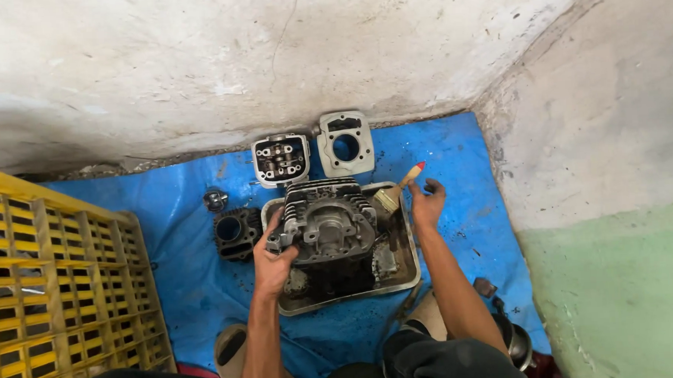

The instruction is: The person cleans a disassembled engine cylinder head using a brush and a solvent in a metal tray. They scrub the internal surfaces and crevices of the part, occasionally dipping the brush into the liquid and wiping the component with their hands.

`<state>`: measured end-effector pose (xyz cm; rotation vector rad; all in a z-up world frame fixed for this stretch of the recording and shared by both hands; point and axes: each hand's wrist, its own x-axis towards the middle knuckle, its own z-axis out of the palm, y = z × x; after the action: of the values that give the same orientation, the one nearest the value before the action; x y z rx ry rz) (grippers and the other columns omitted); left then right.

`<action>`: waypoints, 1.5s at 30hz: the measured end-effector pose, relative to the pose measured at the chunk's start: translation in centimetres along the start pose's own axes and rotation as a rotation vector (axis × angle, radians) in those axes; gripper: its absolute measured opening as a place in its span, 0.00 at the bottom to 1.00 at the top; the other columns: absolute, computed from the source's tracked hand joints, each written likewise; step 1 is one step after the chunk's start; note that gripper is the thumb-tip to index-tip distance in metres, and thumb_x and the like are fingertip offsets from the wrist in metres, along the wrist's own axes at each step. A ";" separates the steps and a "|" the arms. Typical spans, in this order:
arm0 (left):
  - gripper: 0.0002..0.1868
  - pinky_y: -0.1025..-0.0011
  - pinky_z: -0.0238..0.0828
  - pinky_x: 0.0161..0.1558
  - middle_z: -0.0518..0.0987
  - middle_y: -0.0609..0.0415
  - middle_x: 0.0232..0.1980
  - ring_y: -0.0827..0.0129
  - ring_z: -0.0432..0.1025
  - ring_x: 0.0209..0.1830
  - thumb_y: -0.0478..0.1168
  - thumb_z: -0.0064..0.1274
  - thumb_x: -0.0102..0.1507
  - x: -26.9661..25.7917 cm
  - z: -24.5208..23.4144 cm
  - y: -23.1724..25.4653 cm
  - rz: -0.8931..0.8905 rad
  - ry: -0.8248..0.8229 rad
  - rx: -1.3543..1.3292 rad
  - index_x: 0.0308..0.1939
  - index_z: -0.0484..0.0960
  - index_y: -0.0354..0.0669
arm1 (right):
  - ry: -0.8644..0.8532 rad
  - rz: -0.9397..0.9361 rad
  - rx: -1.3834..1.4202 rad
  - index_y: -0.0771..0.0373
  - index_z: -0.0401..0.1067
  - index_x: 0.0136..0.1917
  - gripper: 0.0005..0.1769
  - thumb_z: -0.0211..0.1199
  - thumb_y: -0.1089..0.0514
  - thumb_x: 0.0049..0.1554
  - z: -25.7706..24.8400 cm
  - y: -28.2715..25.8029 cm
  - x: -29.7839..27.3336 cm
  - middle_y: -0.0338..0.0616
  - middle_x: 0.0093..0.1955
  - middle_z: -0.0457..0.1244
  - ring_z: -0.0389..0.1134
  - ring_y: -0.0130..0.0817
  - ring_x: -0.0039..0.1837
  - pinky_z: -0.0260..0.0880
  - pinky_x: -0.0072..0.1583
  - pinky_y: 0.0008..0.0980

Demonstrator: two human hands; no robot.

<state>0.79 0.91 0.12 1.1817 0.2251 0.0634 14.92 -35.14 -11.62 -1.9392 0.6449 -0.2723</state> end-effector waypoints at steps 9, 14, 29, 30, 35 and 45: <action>0.44 0.78 0.68 0.41 0.81 0.56 0.56 0.76 0.72 0.44 0.17 0.45 0.51 -0.3 0.0 0.5 -0.031 0.025 0.011 0.73 0.72 0.39 | -0.025 -0.318 -0.279 0.63 0.78 0.55 0.29 0.77 0.43 0.49 3.0 0.6 0.3 0.57 0.69 0.58 0.58 0.60 0.68 0.60 0.66 0.53; 0.43 0.79 0.71 0.46 0.81 0.55 0.56 0.77 0.73 0.46 0.17 0.46 0.52 0.0 -0.1 0.1 -0.010 -0.004 -0.050 0.73 0.71 0.38 | -0.257 -0.435 -0.115 0.69 0.73 0.53 0.21 0.71 0.51 0.56 0.2 -3.6 -7.7 0.56 0.51 0.67 0.68 0.53 0.54 0.69 0.57 0.45; 0.44 0.79 0.73 0.45 0.82 0.53 0.55 0.75 0.76 0.45 0.15 0.45 0.52 -0.2 0.4 1.3 -0.049 -0.011 -0.102 0.74 0.70 0.38 | -0.685 -1.152 -0.243 0.60 0.74 0.54 0.10 0.66 0.58 0.58 -6.8 -27.3 -18.4 0.45 0.55 0.72 0.74 0.41 0.51 0.77 0.49 0.38; 0.44 0.79 0.72 0.42 0.83 0.52 0.54 0.75 0.75 0.43 0.15 0.45 0.52 -0.3 0.4 1.3 -0.063 -0.011 -0.103 0.75 0.69 0.38 | -0.732 -1.241 -0.458 0.59 0.76 0.53 0.11 0.66 0.58 0.56 -5.9 -28.5 -18.9 0.43 0.52 0.73 0.73 0.43 0.47 0.74 0.46 0.40; 0.46 0.81 0.71 0.40 0.82 0.52 0.53 0.77 0.74 0.43 0.15 0.47 0.52 -0.2 0.0 0.0 0.004 -0.014 -0.045 0.76 0.69 0.39 | -0.776 -1.345 -0.396 0.61 0.76 0.53 0.12 0.65 0.57 0.56 -2.3 -28.1 -18.9 0.47 0.49 0.72 0.73 0.46 0.46 0.74 0.46 0.41; 0.47 0.80 0.64 0.24 0.85 0.46 0.48 0.75 0.71 0.27 0.15 0.48 0.52 -0.1 -0.1 -0.3 -0.109 0.061 -0.005 0.76 0.68 0.45 | -0.834 -1.353 -0.339 0.58 0.78 0.53 0.06 0.66 0.60 0.62 -1.7 -24.7 -16.8 0.43 0.51 0.74 0.76 0.36 0.48 0.76 0.42 0.30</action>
<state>0.61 0.85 -0.20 1.1614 0.3432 0.0043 7.99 -19.14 12.74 -2.2640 -1.2915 -0.1286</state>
